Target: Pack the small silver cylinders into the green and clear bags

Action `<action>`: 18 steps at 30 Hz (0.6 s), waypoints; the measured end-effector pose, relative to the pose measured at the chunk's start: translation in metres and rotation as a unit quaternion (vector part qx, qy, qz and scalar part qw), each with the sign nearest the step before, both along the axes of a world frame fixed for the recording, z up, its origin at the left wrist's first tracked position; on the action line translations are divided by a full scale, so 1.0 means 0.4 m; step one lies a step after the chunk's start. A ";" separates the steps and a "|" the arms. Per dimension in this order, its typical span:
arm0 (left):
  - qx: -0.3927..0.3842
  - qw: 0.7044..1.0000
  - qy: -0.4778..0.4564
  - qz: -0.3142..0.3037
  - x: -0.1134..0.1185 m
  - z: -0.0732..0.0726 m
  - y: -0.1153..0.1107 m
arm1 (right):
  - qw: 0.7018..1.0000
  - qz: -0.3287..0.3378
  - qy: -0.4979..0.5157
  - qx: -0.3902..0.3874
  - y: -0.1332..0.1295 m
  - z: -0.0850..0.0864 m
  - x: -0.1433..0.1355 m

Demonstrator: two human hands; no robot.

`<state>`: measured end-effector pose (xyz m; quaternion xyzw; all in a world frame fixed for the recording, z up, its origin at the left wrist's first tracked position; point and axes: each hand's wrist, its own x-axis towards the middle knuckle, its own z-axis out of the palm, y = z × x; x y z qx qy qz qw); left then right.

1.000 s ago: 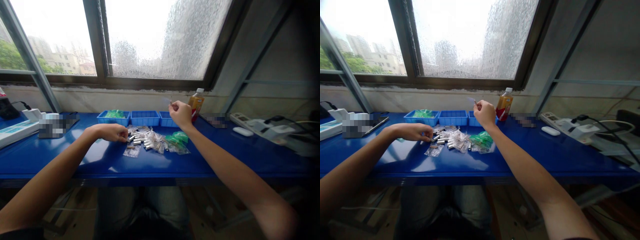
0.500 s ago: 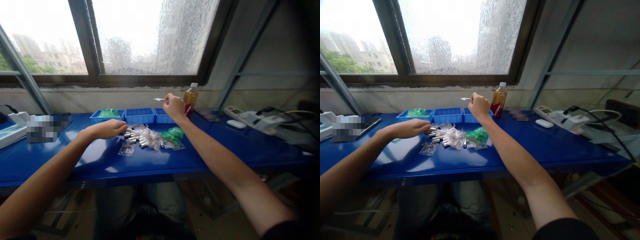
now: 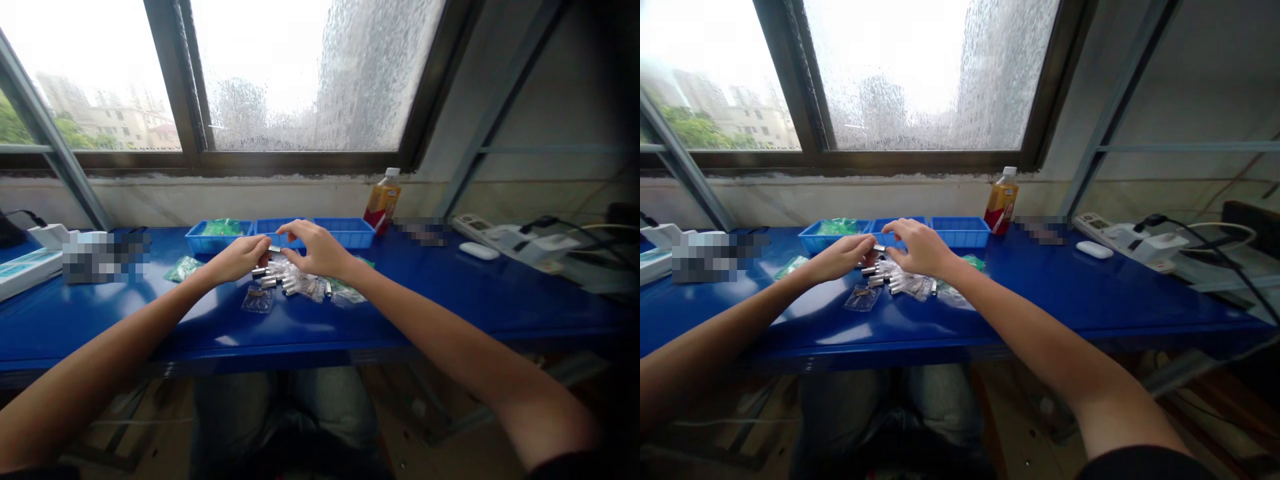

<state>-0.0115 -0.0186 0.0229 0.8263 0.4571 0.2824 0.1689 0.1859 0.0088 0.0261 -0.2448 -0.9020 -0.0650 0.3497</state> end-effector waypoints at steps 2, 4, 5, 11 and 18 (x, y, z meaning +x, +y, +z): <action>-0.028 0.998 -0.055 0.006 0.006 -0.005 0.002 | 1.000 0.023 -0.001 0.019 -0.023 -0.007 -0.022; -0.053 0.994 -0.096 0.005 0.011 -0.009 0.003 | 0.999 0.030 0.002 0.036 -0.033 -0.010 -0.024; -0.063 0.992 -0.112 0.001 0.014 -0.010 0.003 | 0.999 0.030 0.002 0.045 -0.035 -0.011 -0.022; -0.083 0.983 -0.165 -0.026 0.020 -0.009 -0.004 | 0.999 -0.010 0.023 0.045 -0.030 -0.025 -0.027; 0.074 0.990 -0.118 -0.012 0.019 -0.011 -0.012 | 0.990 -0.048 0.113 -0.068 -0.019 -0.035 -0.034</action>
